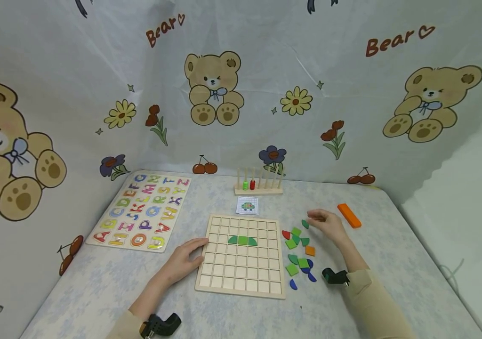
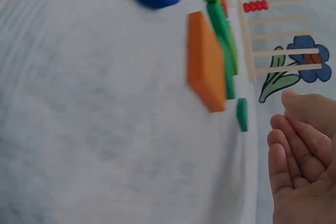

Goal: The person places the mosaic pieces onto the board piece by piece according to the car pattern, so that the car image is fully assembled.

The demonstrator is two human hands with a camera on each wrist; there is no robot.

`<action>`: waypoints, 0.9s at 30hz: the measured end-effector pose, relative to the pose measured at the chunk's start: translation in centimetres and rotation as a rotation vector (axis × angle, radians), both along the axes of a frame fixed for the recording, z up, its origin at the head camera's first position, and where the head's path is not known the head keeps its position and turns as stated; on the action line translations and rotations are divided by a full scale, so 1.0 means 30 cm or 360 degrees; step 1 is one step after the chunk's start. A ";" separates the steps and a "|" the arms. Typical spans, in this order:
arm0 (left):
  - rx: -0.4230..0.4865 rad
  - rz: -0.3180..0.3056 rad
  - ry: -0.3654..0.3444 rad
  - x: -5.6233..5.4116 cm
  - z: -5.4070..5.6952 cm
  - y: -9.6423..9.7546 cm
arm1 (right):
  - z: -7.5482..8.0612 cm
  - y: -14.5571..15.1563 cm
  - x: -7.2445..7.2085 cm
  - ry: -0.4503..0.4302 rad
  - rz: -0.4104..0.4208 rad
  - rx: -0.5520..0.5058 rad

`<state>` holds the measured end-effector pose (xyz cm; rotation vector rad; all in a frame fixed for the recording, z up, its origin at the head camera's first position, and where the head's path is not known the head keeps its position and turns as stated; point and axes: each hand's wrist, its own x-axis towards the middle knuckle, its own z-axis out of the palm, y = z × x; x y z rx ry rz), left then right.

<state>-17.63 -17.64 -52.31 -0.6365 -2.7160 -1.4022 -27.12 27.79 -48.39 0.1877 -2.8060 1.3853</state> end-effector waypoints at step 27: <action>-0.0005 -0.0007 0.0032 -0.002 -0.003 -0.001 | -0.097 -0.003 -0.010 0.0151 -0.0023 0.0126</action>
